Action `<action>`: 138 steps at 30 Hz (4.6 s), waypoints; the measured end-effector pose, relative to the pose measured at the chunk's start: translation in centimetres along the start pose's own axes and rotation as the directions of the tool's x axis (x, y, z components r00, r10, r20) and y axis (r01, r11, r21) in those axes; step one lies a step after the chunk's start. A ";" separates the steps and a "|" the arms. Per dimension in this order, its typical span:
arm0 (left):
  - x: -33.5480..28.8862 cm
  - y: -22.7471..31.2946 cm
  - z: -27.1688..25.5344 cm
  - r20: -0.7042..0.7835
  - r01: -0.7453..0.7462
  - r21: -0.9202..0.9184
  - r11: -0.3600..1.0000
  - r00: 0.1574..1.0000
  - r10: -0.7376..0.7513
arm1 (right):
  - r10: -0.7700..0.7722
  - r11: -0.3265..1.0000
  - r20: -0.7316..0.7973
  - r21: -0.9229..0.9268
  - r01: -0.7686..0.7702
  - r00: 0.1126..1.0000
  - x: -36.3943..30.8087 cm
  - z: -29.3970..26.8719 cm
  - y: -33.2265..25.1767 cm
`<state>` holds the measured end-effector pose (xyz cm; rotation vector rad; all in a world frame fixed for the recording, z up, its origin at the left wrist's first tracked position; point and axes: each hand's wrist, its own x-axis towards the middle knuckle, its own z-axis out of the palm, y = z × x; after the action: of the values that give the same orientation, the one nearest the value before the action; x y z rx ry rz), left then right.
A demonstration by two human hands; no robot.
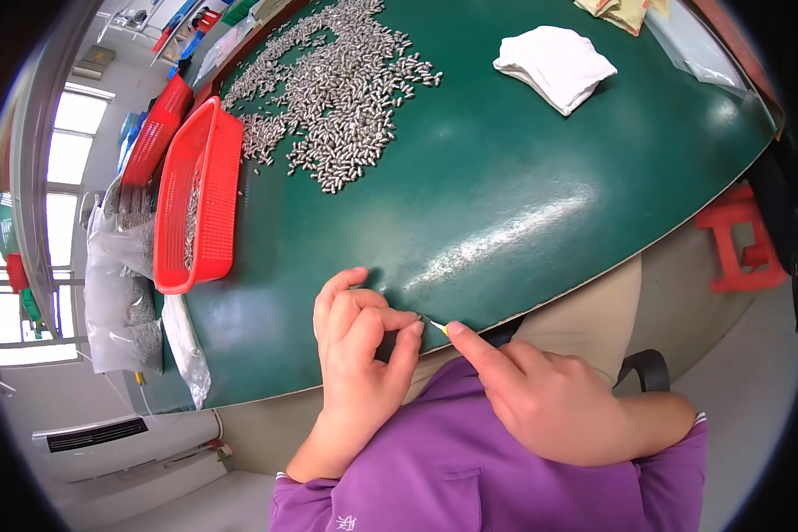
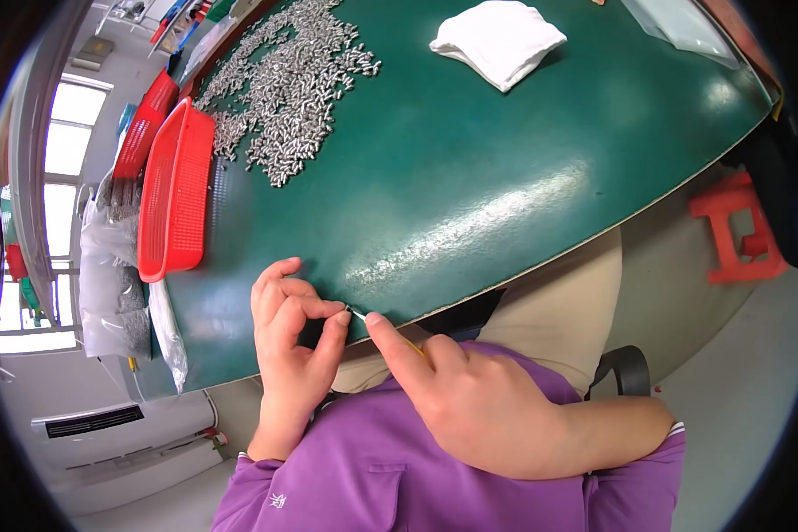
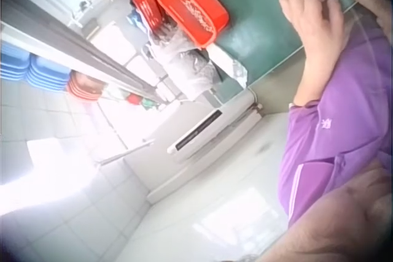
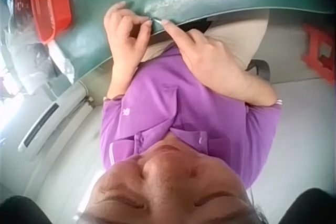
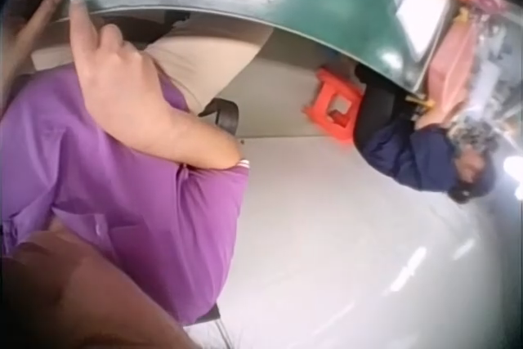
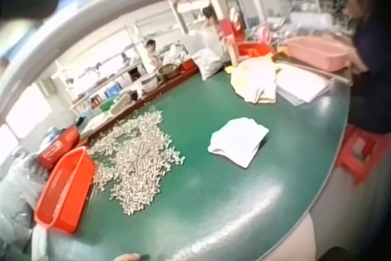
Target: Inspecting and sorting small metal components at an industrial workbench.
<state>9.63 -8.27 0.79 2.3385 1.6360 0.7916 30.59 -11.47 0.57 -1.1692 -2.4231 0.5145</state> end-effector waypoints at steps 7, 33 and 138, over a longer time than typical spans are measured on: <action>0.0 -0.2 -0.2 0.007 0.003 -0.005 1.000 1.000 -0.003 | -0.011 0.998 -0.001 0.061 0.011 1.000 0.0 0.7 0.2; -1.9 -1.9 -2.8 -0.276 0.073 -0.425 0.902 0.939 -0.206 | 0.271 0.776 -0.591 -0.333 -0.536 0.760 5.5 -9.3 18.2; -7.5 -7.0 -12.2 -0.845 -0.195 -0.241 0.951 0.524 -0.107 | -0.474 0.873 -0.063 0.102 0.478 0.878 17.6 15.0 -15.1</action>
<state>-4.28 -14.35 5.62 1.8034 1.5022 2.3102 3.21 -8.45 -1.48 -0.4920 -2.4890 0.4593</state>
